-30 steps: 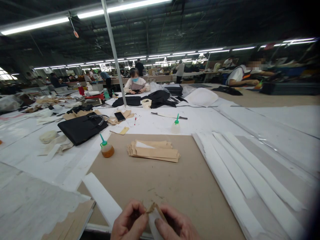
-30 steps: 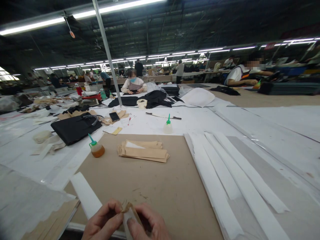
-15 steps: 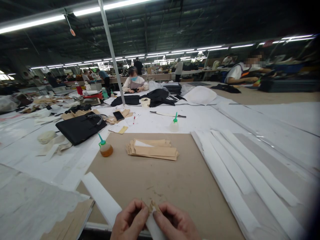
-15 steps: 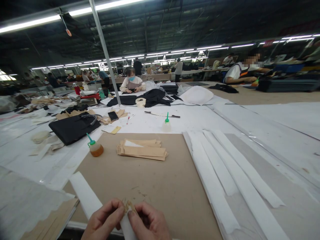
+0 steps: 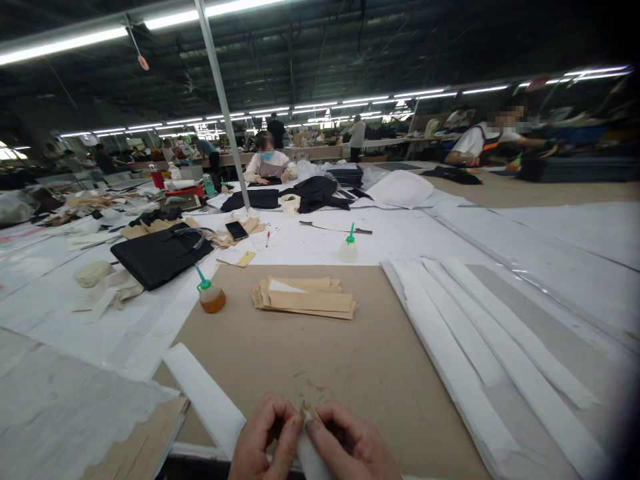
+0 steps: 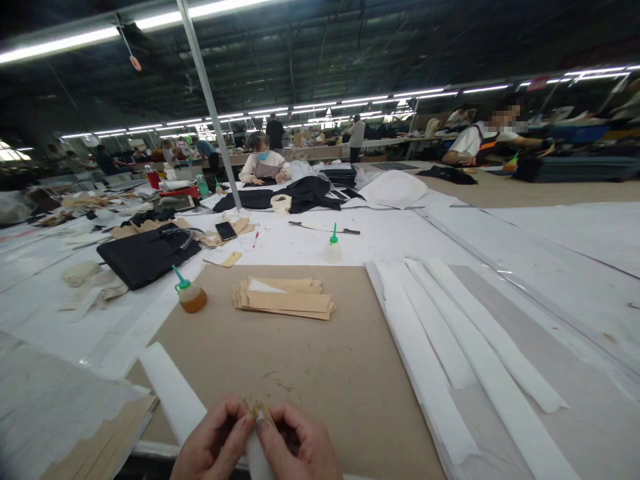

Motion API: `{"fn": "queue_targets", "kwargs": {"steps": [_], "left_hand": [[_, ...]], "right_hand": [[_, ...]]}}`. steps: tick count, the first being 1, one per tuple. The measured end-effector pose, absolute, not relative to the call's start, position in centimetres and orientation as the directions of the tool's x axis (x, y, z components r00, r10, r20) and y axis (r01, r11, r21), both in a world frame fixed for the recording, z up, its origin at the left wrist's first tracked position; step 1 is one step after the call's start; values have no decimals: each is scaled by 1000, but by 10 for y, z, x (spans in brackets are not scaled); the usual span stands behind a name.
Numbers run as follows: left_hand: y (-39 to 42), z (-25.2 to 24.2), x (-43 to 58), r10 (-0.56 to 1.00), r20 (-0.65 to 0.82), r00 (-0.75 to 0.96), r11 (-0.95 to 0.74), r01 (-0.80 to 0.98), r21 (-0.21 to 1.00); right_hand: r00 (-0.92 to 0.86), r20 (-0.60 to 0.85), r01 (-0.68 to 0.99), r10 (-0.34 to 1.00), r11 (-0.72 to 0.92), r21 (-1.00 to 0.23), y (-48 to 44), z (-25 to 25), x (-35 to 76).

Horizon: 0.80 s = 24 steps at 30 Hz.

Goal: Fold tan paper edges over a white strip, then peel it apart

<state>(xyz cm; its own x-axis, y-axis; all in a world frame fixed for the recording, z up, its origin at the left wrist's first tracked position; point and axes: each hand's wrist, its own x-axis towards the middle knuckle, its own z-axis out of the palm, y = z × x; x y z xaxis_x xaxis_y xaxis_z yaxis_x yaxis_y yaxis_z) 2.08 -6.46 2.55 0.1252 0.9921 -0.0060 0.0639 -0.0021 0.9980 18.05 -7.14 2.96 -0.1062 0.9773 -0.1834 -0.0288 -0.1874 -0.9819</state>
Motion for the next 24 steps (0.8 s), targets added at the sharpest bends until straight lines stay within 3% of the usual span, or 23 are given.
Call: {"fn": "queue_targets", "kwargs": {"steps": [7,16,24], "left_hand": [[-60,29,16,952,-251,174,295,-317,901],[-60,30,18,944,-250,215,292,-190,937],[-61,29,17,930,-317,187,366,-365,856]], "right_hand": [[-147,-214,-134,966,-234,-963,-71,28,182],[-175,-231,-153,957,-258,-954,-71,34,181],[-132,-251,-177,959,-272,-946,-71,27,183]]}}
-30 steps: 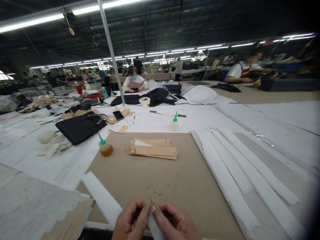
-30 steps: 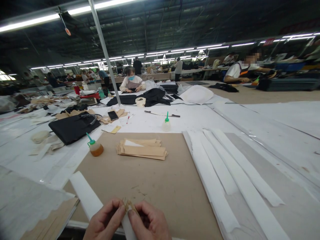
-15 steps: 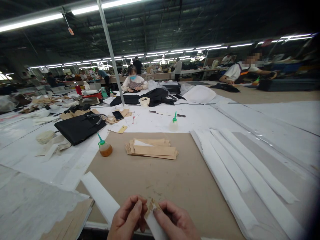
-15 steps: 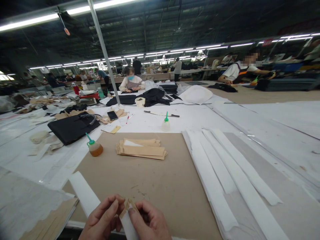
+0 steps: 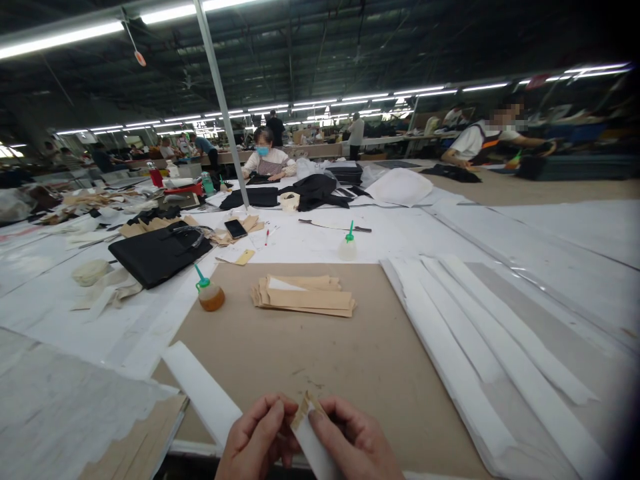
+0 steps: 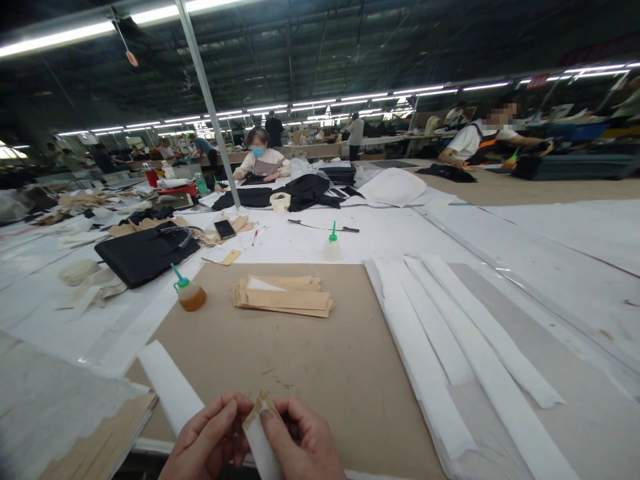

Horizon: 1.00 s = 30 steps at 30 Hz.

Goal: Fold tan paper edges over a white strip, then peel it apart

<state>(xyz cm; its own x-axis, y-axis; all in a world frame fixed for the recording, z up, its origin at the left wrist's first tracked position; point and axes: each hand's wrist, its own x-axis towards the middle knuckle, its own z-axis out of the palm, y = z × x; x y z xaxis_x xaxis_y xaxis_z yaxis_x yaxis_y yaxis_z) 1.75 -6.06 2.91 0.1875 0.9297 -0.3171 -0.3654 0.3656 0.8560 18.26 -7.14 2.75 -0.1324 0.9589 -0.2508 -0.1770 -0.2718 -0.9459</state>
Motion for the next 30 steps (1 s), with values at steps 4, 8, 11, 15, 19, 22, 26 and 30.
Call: {"fn": "queue_targets", "kwargs": {"steps": [4,8,11,15,19,22,26,30], "left_hand": [[-63,28,15,941,-253,226,310,-270,912],[-62,28,18,938,-265,222,316,-239,918],[-62,31,21,944,-266,196,305,-203,931],[-63,35,23,956,-247,156,272,-166,948],[-64,37,23,956,-266,124,288,-216,933],[-65,39,23,953,-273,131,299,-261,918],[-65,37,21,962,-233,144,269,-338,902],[-64,28,21,976,-200,85,217,-331,918]], "right_hand": [[-118,-251,-171,961,-269,-948,-71,27,182],[-127,-244,-177,961,-264,-948,-71,26,182],[-138,-240,-195,961,-264,-945,-72,27,182],[-131,-234,-183,964,-255,-949,-72,30,182],[-110,-223,-186,969,-240,-953,-72,33,181],[-96,-241,-180,966,-255,-950,-72,31,182],[-73,-245,-170,967,-254,-952,-71,27,184],[-129,-267,-230,955,-290,-929,-70,28,185]]}}
